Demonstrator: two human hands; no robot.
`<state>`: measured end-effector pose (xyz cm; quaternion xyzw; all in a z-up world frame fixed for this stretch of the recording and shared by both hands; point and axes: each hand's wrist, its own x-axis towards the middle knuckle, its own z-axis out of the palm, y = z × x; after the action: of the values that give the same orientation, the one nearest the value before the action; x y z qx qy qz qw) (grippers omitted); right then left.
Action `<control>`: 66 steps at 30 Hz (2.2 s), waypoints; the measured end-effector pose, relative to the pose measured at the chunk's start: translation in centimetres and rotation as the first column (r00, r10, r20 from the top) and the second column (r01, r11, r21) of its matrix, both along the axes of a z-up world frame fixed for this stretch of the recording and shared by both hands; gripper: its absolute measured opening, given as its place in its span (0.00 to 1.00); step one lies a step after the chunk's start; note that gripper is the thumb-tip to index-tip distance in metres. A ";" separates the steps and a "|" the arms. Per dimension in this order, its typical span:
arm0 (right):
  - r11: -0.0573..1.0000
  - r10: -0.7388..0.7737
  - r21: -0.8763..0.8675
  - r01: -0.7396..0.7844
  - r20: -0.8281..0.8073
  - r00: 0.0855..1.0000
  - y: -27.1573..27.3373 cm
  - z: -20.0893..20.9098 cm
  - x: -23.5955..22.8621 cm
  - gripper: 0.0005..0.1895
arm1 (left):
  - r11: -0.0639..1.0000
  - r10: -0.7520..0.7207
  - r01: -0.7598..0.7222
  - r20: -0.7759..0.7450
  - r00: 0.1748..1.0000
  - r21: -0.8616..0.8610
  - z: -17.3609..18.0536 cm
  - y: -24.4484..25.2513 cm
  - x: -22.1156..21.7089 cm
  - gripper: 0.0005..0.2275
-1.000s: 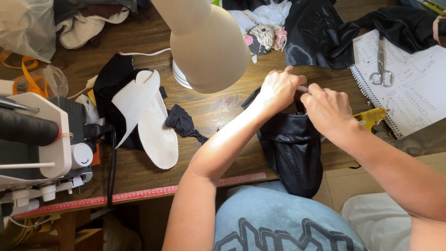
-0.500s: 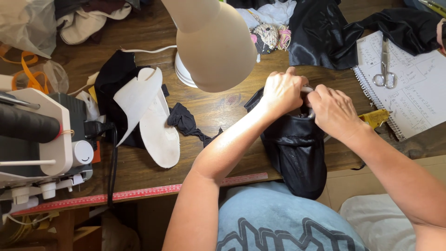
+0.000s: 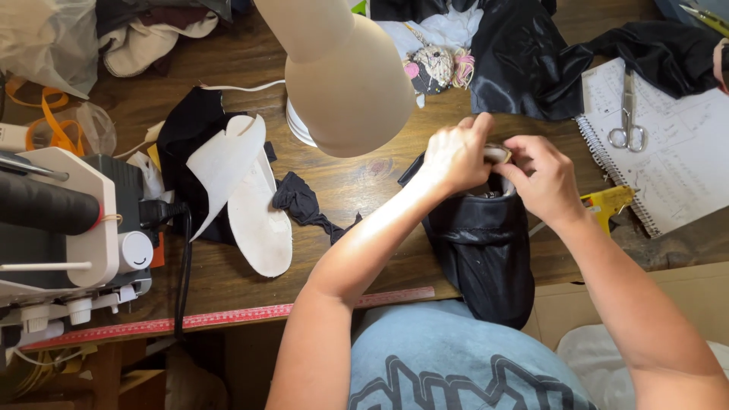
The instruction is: The person assembles a shoe by attaching a white foam insole to a black fabric upper. They use a hot glue gun to apply adhesive to the insole and press it into place, then trim excess foam with scissors. The person repeats the gluing process to secure the insole further.
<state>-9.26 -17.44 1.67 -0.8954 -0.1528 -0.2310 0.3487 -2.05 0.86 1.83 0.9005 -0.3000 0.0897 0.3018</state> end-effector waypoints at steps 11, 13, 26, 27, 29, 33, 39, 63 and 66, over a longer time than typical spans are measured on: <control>0.995 0.099 -0.004 -0.099 0.038 0.994 2.5 3.8 0.2 0.26 | 0.961 0.159 -0.252 -0.524 0.837 -0.111 0.6 3.0 -4.0 0.22; 0.990 0.107 -0.100 -0.096 0.109 0.988 2.6 3.5 0.6 0.19 | 0.959 0.152 -0.259 -0.563 0.813 -0.116 1.5 2.6 -4.2 0.23; 0.950 0.201 -0.307 -0.049 0.489 0.849 2.1 2.5 1.4 0.11 | 0.912 -0.038 -0.268 -0.716 0.697 -0.309 -2.0 3.5 -3.5 0.26; 0.951 0.202 -0.305 -0.051 0.490 0.848 2.2 2.7 1.5 0.11 | 0.912 -0.035 -0.270 -0.716 0.697 -0.307 -2.1 3.2 -3.8 0.26; 0.916 0.310 -0.370 -0.154 0.409 0.858 2.3 3.1 1.5 0.08 | 0.944 0.017 -0.218 -0.624 0.781 -0.247 -2.2 2.5 -4.2 0.22; 0.882 0.336 -0.438 -0.175 0.322 0.885 0.3 0.1 2.9 0.08 | 0.955 0.022 -0.189 -0.581 0.814 -0.230 -2.3 2.5 -4.2 0.21; 0.874 0.314 -0.473 -0.114 0.370 0.874 -0.7 -0.3 2.4 0.09 | 0.955 -0.071 -0.110 -0.576 0.814 -0.274 -2.8 2.9 -3.2 0.20; 0.842 0.374 -0.475 -0.257 0.170 0.912 -1.0 0.8 2.3 0.07 | 0.942 -0.272 0.103 -0.547 0.792 -0.319 -0.9 4.4 -2.4 0.18; 0.848 0.413 -0.401 -0.345 0.093 0.906 -1.3 1.3 2.1 0.07 | 0.943 -0.277 0.122 -0.527 0.803 -0.310 -0.5 4.4 -2.7 0.16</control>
<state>-7.14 -18.76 2.96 -0.8731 -0.3986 -0.2019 0.1948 -4.78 5.24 1.31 0.8018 -0.2771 -0.1739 0.5001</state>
